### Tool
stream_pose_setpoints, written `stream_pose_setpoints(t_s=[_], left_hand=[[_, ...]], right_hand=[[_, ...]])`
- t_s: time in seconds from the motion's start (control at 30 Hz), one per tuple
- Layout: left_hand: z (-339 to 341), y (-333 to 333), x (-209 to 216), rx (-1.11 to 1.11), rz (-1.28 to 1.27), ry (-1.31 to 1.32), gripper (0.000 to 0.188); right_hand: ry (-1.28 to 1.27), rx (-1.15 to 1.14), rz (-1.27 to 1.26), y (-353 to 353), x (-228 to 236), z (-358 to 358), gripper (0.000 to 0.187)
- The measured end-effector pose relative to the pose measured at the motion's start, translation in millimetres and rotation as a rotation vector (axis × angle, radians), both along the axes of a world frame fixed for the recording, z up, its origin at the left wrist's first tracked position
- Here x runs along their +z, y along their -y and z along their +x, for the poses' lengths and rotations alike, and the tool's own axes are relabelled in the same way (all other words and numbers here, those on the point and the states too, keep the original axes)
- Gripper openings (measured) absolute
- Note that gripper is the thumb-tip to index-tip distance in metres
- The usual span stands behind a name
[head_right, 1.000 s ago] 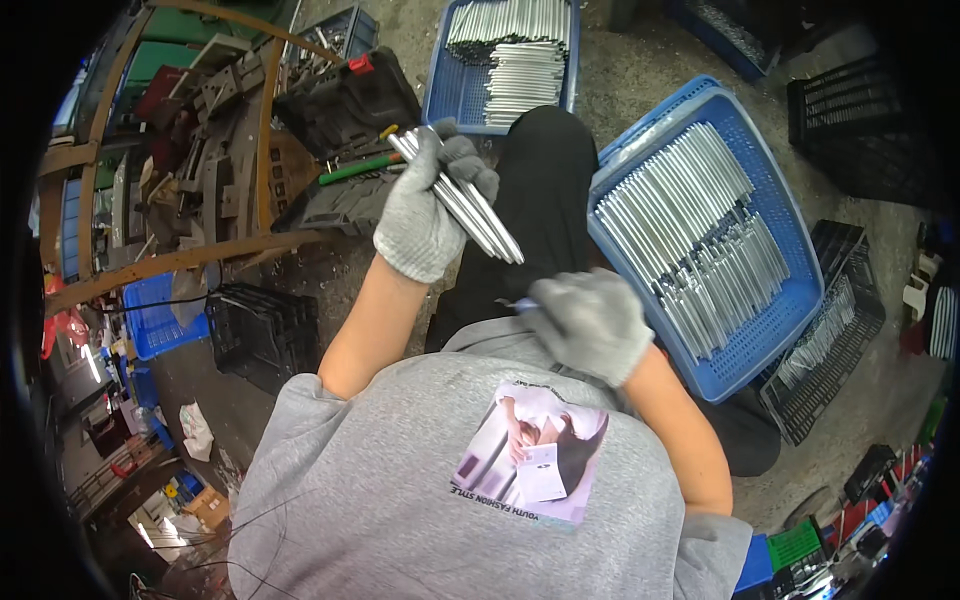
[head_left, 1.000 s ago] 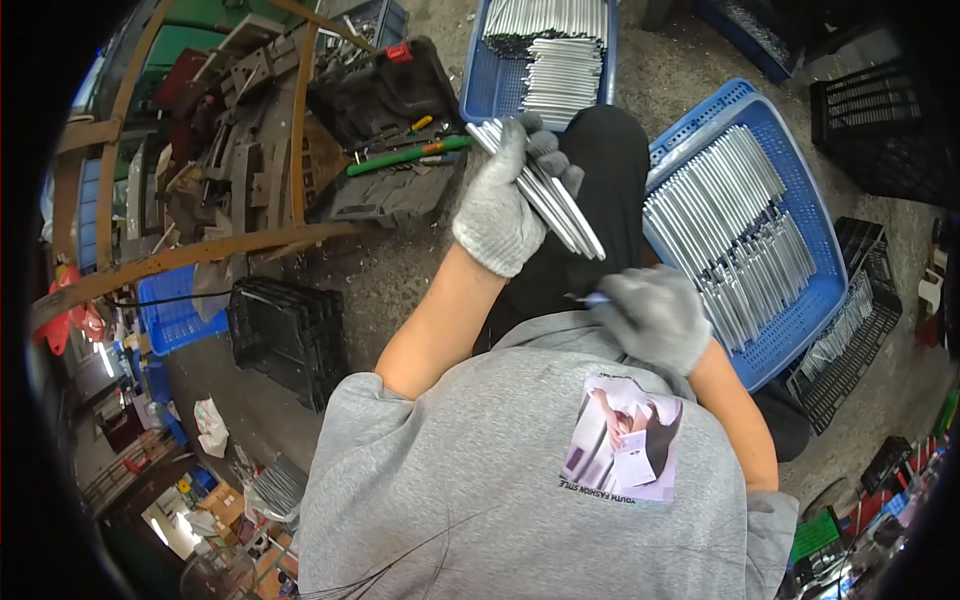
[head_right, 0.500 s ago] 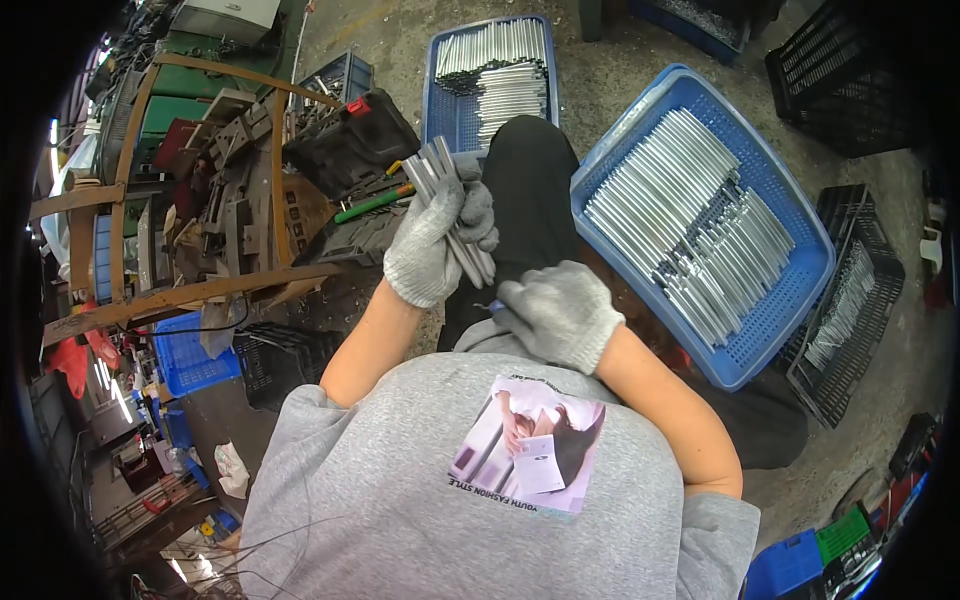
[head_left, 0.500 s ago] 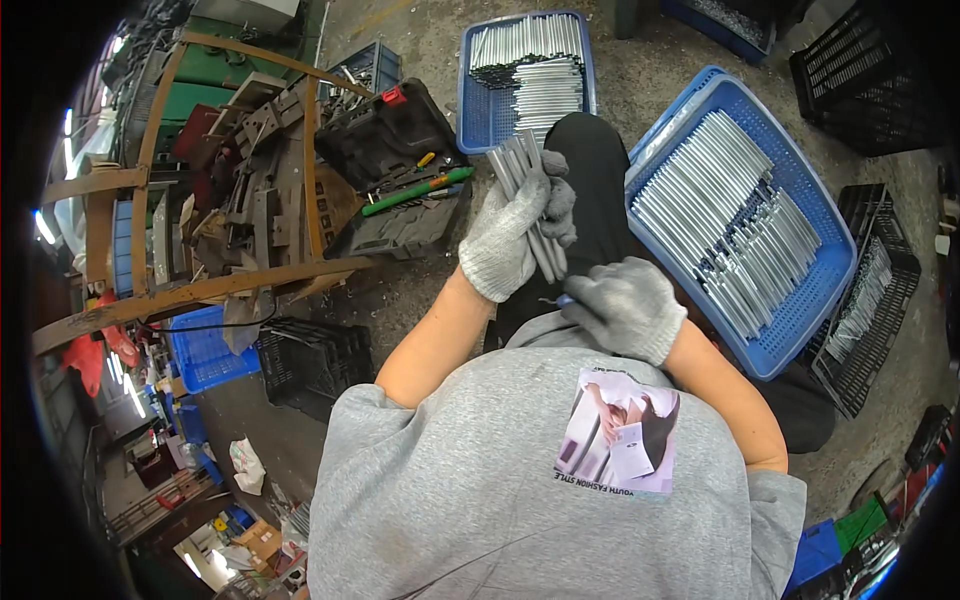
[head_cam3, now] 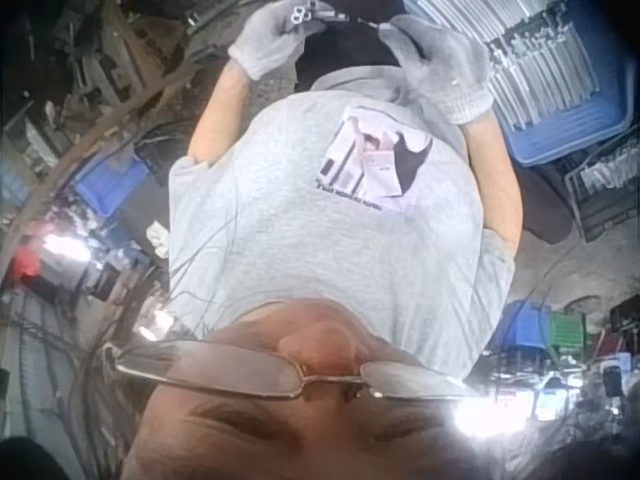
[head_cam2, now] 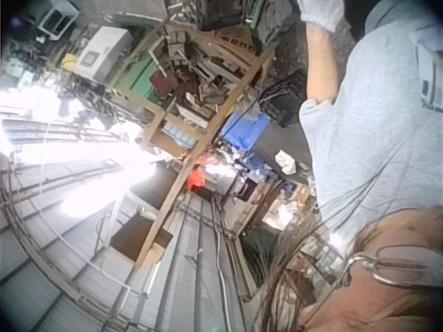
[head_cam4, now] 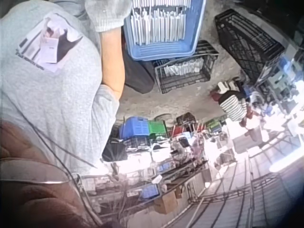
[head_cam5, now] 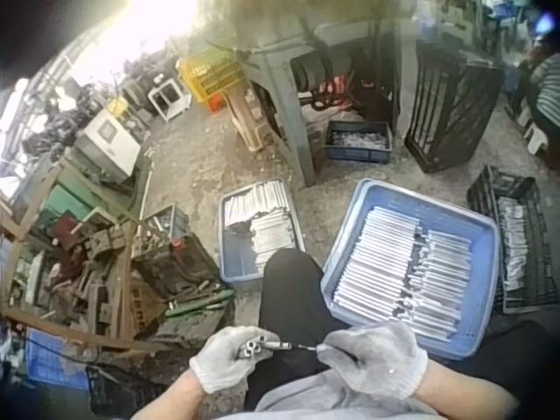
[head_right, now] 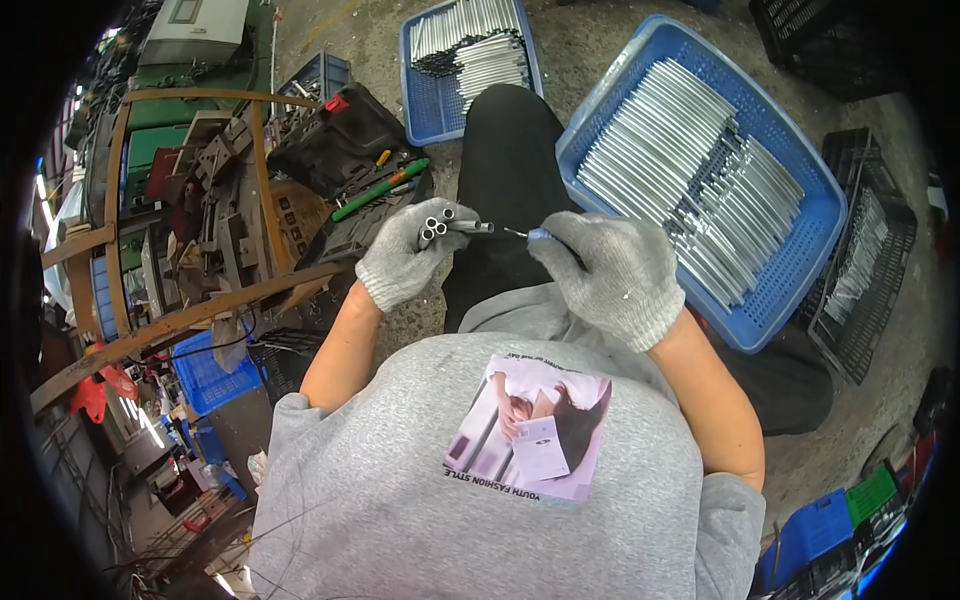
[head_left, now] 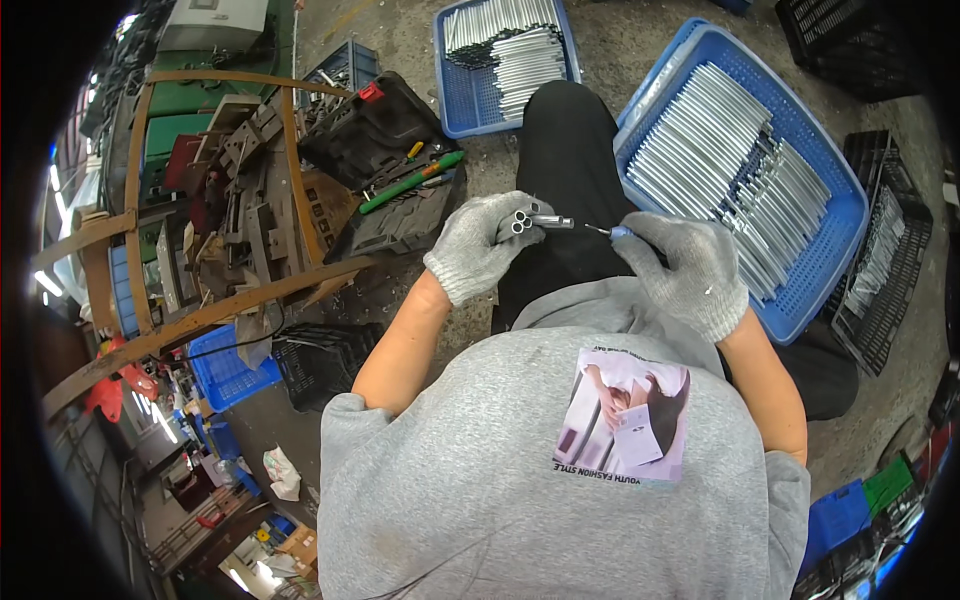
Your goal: Assembling small metal components by fitting them together and using a tool for precision.
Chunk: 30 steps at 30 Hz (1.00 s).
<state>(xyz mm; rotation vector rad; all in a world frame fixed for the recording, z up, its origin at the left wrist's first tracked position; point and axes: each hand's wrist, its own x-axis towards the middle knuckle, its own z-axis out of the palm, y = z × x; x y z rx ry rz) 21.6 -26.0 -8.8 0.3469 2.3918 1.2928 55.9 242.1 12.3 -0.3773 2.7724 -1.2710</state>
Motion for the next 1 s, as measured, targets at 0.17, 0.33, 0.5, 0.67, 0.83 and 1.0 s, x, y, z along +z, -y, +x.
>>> stream_pose_setpoints(t_s=[0.17,0.33,0.5,0.67,0.83,1.0], left_hand=[[-0.1,1.2,-4.9,-0.081,-0.097,-0.135,0.031],[1.7,0.2,4.9,-0.158,-0.196,-0.185,0.035],[5.8,1.9,3.7,-0.189,-0.224,-0.246,0.038],[9.4,-0.8,1.3,-0.162,-0.206,-0.372,0.036],[9.6,-1.9,5.5,-0.178,-0.238,-0.492,0.035],[8.3,0.4,5.1,-0.205,-0.233,-0.511,0.034]], right_hand=[[-0.010,0.026,0.033,1.1,1.4,1.5,0.016],[-0.048,0.074,0.056,3.2,-5.4,0.6,0.012],[-0.067,0.076,0.149,5.1,-9.0,-3.0,0.017],[-0.115,0.094,0.144,12.1,-19.1,6.3,0.022],[0.039,0.071,0.129,13.3,-2.3,-1.7,0.024],[0.151,0.047,0.181,15.6,-8.1,-3.0,0.016]])
